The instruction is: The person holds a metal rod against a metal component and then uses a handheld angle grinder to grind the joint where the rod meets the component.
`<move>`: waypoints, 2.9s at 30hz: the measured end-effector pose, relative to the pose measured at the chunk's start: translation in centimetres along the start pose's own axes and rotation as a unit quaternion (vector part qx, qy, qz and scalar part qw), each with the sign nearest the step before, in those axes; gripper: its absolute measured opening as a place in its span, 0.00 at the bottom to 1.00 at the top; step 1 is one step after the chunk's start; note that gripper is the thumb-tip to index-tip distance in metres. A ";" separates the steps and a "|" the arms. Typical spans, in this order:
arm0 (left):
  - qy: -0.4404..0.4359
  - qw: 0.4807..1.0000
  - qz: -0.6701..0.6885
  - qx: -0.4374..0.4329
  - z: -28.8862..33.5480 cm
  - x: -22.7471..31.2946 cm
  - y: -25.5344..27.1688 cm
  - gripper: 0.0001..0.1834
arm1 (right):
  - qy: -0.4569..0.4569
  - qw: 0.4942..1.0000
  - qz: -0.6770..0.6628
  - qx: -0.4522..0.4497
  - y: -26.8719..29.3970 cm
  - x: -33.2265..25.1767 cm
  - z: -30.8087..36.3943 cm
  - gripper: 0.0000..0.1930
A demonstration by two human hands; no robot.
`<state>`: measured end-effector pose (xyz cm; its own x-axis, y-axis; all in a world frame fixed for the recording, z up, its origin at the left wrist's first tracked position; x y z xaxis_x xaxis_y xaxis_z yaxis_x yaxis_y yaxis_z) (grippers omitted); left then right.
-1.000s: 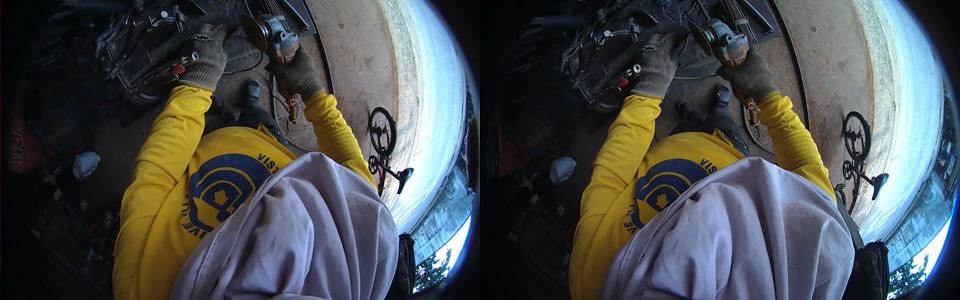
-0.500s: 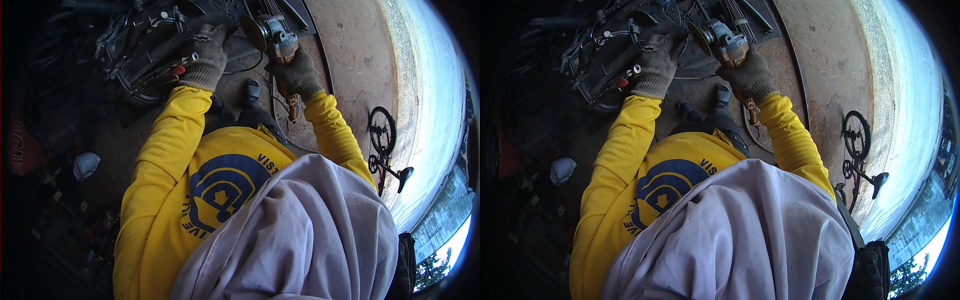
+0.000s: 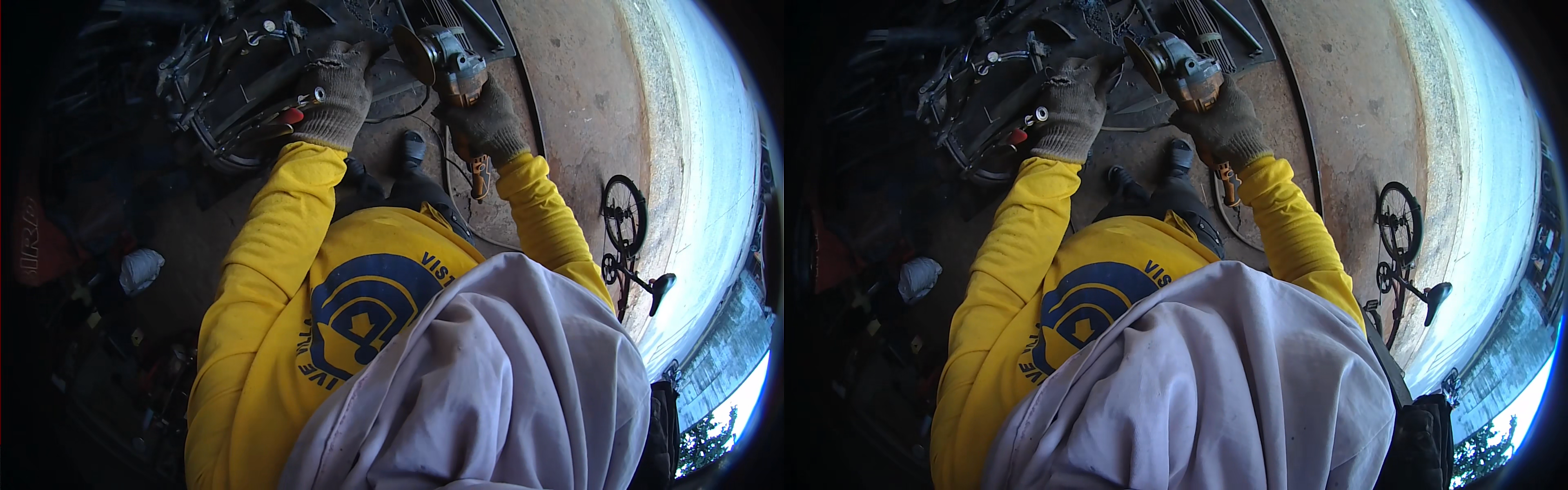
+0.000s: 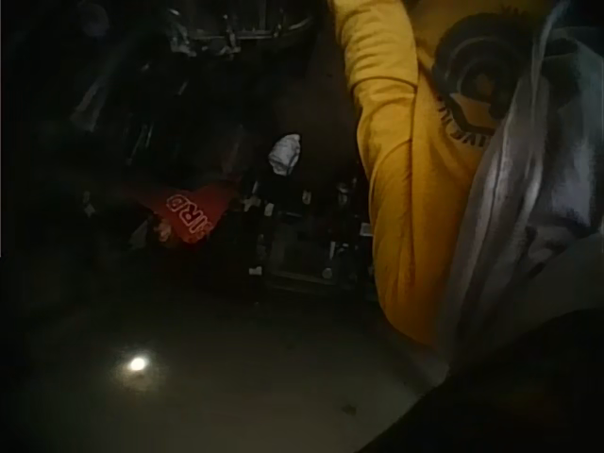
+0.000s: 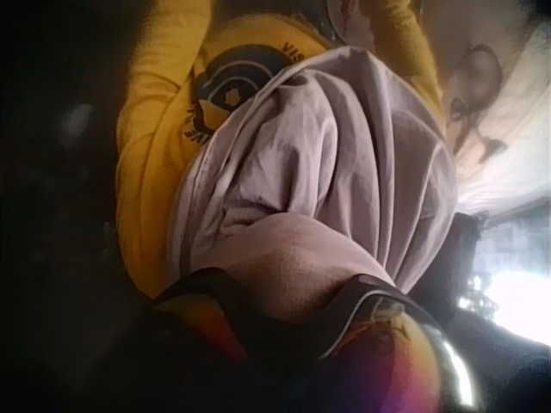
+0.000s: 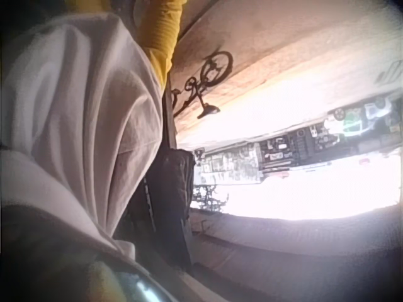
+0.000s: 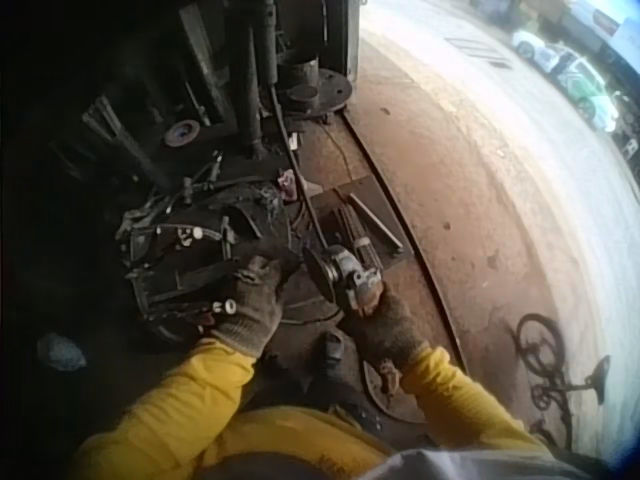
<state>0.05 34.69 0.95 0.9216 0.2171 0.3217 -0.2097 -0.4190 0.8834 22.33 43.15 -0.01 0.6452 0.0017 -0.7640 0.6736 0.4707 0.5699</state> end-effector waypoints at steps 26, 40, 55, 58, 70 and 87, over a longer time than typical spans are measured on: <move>0.012 1.000 0.015 -0.009 -0.3 0.3 0.5 0.13 | 0.007 1.000 0.005 0.011 -0.2 0.3 -0.1 0.40; 0.001 1.000 0.025 0.000 -0.3 0.2 0.4 0.15 | 0.011 1.000 -0.024 0.005 -0.2 -0.2 0.1 0.36; 0.010 0.998 -0.047 -0.029 0.0 0.0 0.0 0.14 | 0.001 1.000 -0.027 0.015 -0.6 0.6 -0.1 0.38; -0.001 1.000 -0.020 -0.003 0.0 -0.1 0.0 0.14 | -0.004 0.999 -0.034 0.007 -0.7 0.8 -0.2 0.39; 0.006 0.999 -0.042 -0.031 -0.2 0.1 0.2 0.14 | 0.010 0.999 -0.031 0.006 -0.3 0.3 0.0 0.38; 0.008 0.999 -0.033 -0.021 -0.2 0.2 0.3 0.12 | 0.000 0.999 -0.051 0.000 -1.1 1.4 -0.4 0.40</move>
<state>0.11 34.78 1.37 0.9286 0.2569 0.2679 -0.1627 -0.3669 0.9159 22.31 43.02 -1.82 0.5735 -0.0472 -0.8178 0.7360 0.4679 0.4892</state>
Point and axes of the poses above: each hand's wrist, its own z-axis away from the middle knuckle, its own y-axis out of the back of the hand, x = y × z, the point moved 3 cm from there along -z, towards the middle knuckle, and after that the axes turned 11 degrees about x, right-handed, at the moved point
